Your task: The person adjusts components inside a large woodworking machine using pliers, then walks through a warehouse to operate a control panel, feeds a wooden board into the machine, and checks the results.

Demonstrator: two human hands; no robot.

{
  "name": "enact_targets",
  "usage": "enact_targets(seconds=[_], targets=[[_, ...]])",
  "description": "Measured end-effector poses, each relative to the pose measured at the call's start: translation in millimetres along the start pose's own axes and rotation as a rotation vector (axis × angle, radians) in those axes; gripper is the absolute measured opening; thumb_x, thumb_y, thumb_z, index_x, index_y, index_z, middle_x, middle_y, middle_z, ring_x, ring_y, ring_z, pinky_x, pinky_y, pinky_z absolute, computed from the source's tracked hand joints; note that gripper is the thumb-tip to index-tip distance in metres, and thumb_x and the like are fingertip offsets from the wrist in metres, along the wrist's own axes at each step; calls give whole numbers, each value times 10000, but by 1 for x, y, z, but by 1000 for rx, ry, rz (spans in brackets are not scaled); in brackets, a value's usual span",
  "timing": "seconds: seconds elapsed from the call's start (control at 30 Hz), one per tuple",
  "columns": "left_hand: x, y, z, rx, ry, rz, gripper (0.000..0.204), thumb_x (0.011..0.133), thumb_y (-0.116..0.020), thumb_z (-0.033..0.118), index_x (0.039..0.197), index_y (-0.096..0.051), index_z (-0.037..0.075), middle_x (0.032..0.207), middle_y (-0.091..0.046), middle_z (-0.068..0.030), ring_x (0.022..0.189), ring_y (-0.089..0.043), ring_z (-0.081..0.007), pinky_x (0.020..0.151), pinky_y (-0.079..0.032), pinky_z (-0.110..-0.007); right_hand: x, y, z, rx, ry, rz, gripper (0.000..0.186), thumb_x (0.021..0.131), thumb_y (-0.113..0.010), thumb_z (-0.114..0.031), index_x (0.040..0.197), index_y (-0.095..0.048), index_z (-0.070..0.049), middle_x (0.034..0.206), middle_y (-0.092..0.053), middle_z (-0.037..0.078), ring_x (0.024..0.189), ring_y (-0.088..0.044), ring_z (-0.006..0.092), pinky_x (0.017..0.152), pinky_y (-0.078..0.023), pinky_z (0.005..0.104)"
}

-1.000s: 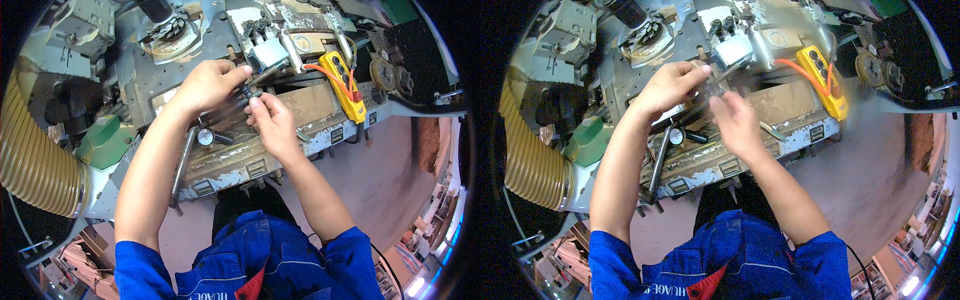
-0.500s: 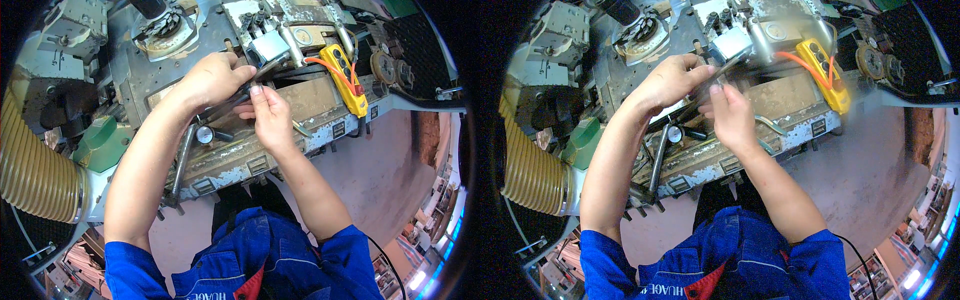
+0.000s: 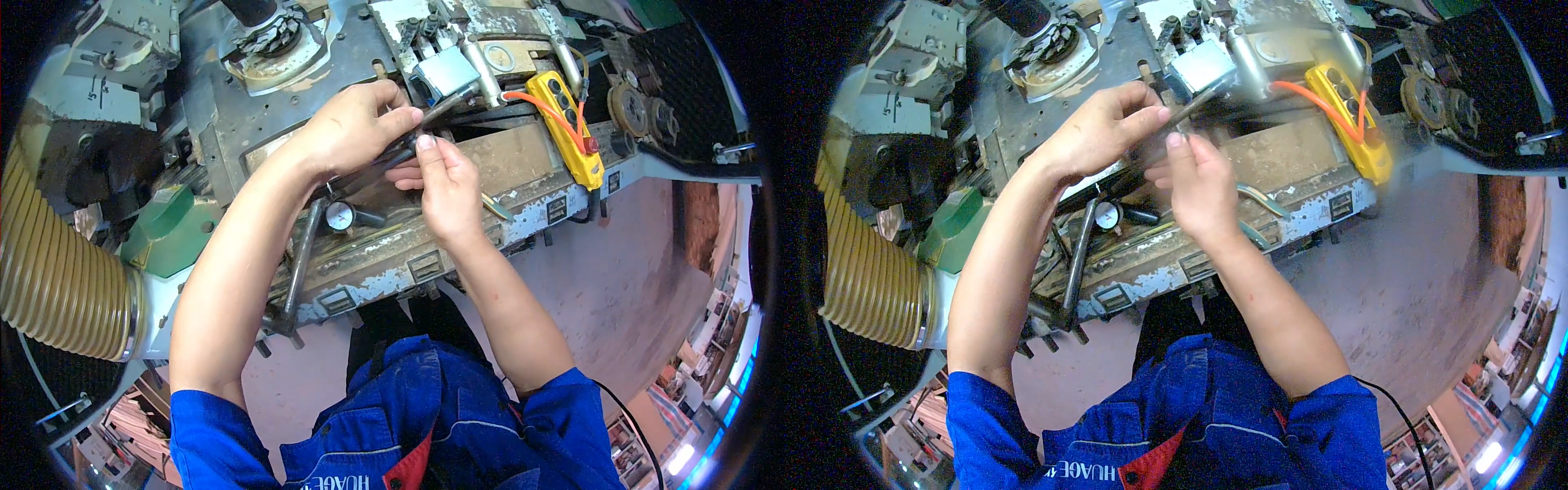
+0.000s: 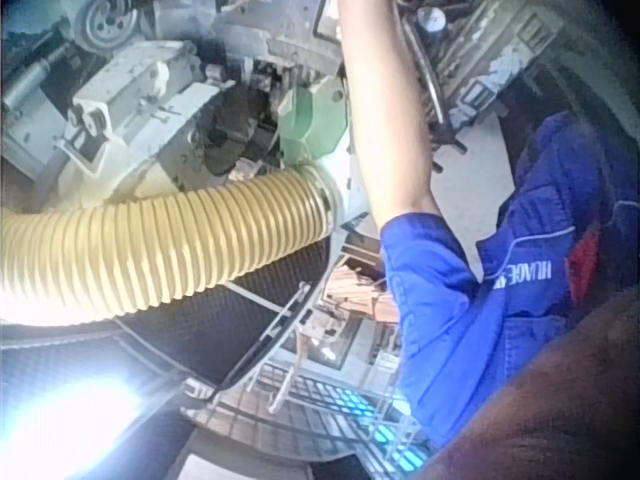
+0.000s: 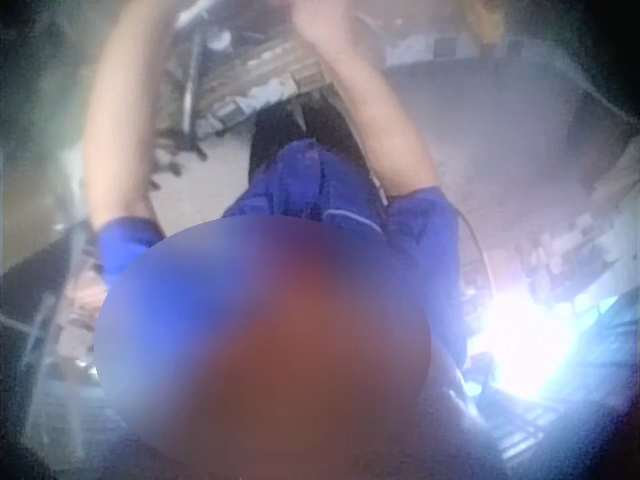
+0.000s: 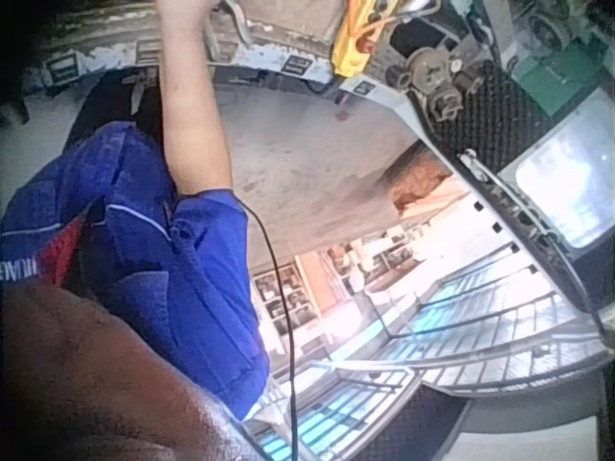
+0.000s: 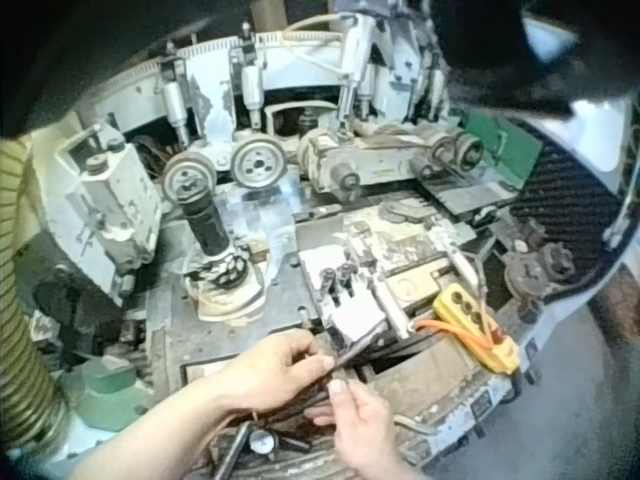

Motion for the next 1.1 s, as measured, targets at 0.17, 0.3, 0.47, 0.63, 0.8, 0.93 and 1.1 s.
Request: enact_targets(seconds=[0.17, 0.3, 0.47, 0.63, 0.8, 0.93, 1.1], targets=[[-2, 0, -3, -40, -17, 14, 339, 977, -612, 352, 1014, -656, 18, 777, -607, -12, 748, -529, -103, 662, -451, -285, 1, -2, 1, 27, -16, -30, 364, 1050, -488, -334, 1032, -615, 6, 851, -692, 106, 755, -697, 172, 677, -555, 271], [-26, 24, -7, 42, -20, 254, 461, 978, -588, 421, 1164, -646, 3, 976, -685, -101, 876, -626, -152, 767, -514, -311, -5, -2, 4, 73, -51, -79, 318, 1041, -511, -303, 1062, -604, 0, 886, -692, 90, 778, -679, 149, 707, -543, 271], [-149, 28, -50, -197, 163, 803, 268, 980, -620, 236, 1106, -638, 0, 851, -637, -30, 725, -577, -86, 656, -478, -230, -36, 19, 36, -111, -70, -167, 236, 994, -603, -207, 1102, -622, 3, 892, -673, 50, 816, -648, 114, 725, -526, 262], [-213, -77, -114, -575, 347, 846, 203, 957, -640, 100, 1133, -601, 8, 857, -619, -2, 725, -554, -56, 654, -467, -209, -73, -16, 96, -219, -214, -308, 290, 925, -694, -213, 1118, -668, 2, 922, -709, 77, 788, -640, 116, 719, -533, 278], [-224, -98, -117, -571, 361, 803, 237, 934, -658, 76, 1155, -612, 6, 893, -646, -24, 754, -589, -58, 690, -509, -213, -72, -42, 112, -261, -225, -300, 266, 915, -701, -217, 1070, -692, -1, 893, -721, 87, 780, -662, 130, 707, -541, 292], [-233, -106, -123, -522, 371, 793, 235, 929, -655, 67, 1157, -623, 16, 895, -663, -38, 761, -612, -68, 685, -522, -227, -70, -54, 105, -97, -312, -280, 230, 935, -669, -184, 1013, -687, 31, 822, -693, 55, 709, -659, 119, 647, -525, 271], [-239, -113, -124, -478, 364, 796, 215, 920, -662, 73, 1128, -639, 22, 879, -672, -57, 738, -627, -95, 670, -527, -243, -70, -55, 104, -129, -329, -290, 158, 955, -643, -146, 971, -670, 9, 815, -677, 33, 701, -645, 97, 625, -509, 241]])
Point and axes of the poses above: each hand's wrist, its own x-axis towards the middle knuckle, its own y-axis out of the back of the hand, z = x × y, the point moved 9 cm from there along x, towards the middle knuckle
